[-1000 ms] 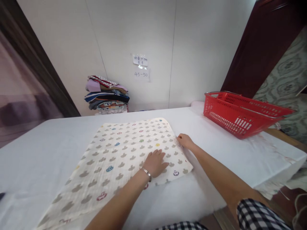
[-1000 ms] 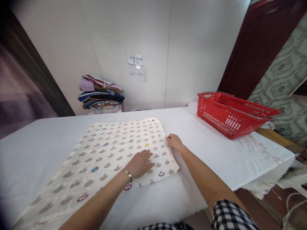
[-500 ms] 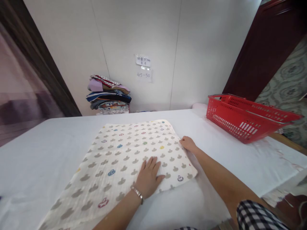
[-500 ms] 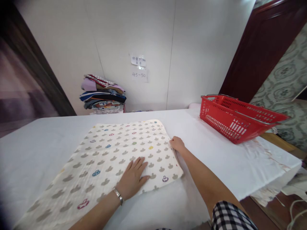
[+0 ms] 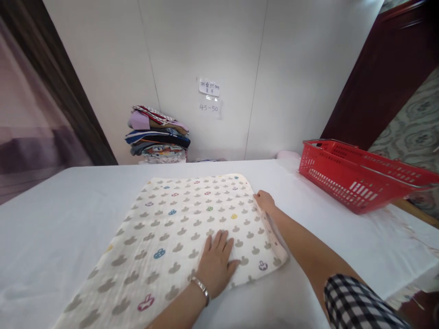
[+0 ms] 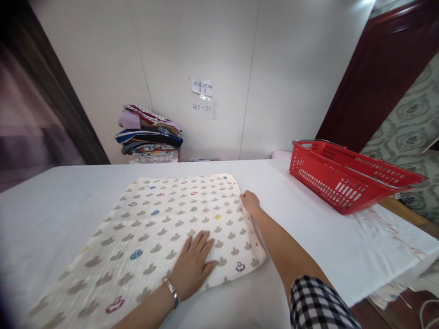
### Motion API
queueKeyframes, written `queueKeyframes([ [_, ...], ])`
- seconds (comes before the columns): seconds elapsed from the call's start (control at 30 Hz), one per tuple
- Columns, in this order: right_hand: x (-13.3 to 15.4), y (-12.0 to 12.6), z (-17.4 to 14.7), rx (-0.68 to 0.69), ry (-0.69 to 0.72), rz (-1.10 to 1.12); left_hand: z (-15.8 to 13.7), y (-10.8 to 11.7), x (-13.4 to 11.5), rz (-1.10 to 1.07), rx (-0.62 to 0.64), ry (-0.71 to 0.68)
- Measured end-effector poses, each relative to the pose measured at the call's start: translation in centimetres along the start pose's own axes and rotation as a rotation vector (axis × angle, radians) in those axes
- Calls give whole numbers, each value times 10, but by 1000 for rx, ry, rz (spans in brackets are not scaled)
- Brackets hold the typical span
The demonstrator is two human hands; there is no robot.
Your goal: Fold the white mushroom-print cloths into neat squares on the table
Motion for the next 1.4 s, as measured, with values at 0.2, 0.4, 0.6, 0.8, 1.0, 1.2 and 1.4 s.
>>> queueKeyframes([
  [0.2, 1, -1, 4, -14, -1, -18, 0, 2, -1, -14, 1, 6],
  [0.4, 3, -2, 8, -24, -30, -26, 0, 2, -2, -20, 9, 8],
  [0.6, 8, -1, 14, -1, -41, -14, 1, -2, 0, -14, 21, 10],
  [0.8, 9, -3, 20, -57, -34, 5, 0, -1, -1, -10, 13, 0],
  [1.0, 0, 1, 21, -79, -22, 96, 1, -2, -1, 3, 20, -3],
  [1.2, -31, 12, 4, 6, 7, 270, 2, -3, -2, 17, 12, 4],
  [1.4, -58, 8, -57, 167, 77, 316, 4, -3, -2, 17, -13, 12],
])
Point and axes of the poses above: each hand's wrist, its own z-axis towards the middle knuckle, its own y-axis out of the back of the hand, x = y × z, the point moved 8 cm from there along z, towards the middle knuckle, and after that the axes turned 8 degrees about -y, right-handed, at the moved point
